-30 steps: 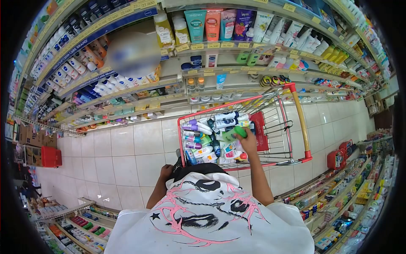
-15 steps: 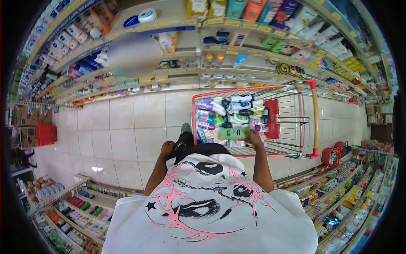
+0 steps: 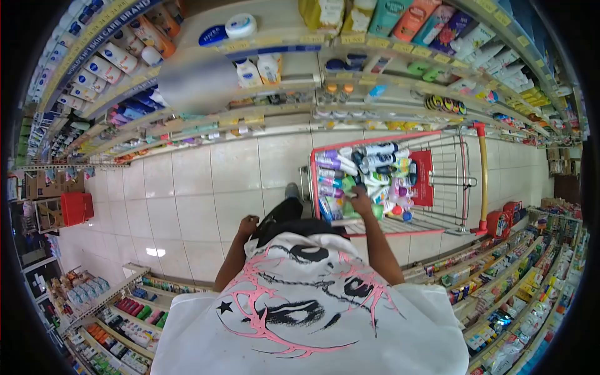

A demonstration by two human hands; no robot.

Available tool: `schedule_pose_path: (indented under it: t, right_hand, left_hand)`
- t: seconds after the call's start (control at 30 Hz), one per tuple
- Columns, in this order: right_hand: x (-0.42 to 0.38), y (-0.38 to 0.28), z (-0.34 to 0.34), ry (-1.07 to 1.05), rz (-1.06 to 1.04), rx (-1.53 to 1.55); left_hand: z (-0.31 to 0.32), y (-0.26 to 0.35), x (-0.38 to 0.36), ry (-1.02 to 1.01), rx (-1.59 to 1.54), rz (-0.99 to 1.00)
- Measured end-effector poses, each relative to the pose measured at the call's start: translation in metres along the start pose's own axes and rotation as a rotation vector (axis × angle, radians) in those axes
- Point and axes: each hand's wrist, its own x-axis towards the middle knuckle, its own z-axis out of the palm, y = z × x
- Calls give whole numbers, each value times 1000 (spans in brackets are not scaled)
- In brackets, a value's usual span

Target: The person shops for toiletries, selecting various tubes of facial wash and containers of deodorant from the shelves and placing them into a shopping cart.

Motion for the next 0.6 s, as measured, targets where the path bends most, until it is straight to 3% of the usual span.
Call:
schedule_pose_path:
  t: [0.03,0.1,0.13,0.17,0.23,0.3,0.37,0.43,0.6]
  right_hand:
    - [2,0,25,-7,41,-2]
    - [4,11,73,122,-105,-147]
    - [-5,-8,74,114,-4,-132]
    - [-16,-22,73,105,101,-113]
    - [-22,-22,70,58,15,-143]
    - [-36,-36,49,14,65,-167]
    - [-66,-55,25,245,48,-299]
    - [-90,-54,5,341,182,-201]
    - [-107,-67,-7,299,252,-424]
  left_hand:
    - [-8,-13,13,11,62,54]
    - [-21,7,6,2,125,24]
    - [-29,3,13,-19,175,48]
    - [-35,-1,18,0,192,47]
    - [-50,-8,32,9,227,88]
    - [-59,1,38,-11,166,47]
    - [-66,28,26,-28,133,10]
    - [-77,34,26,-1,178,61]
    - [-95,21,54,67,355,97]
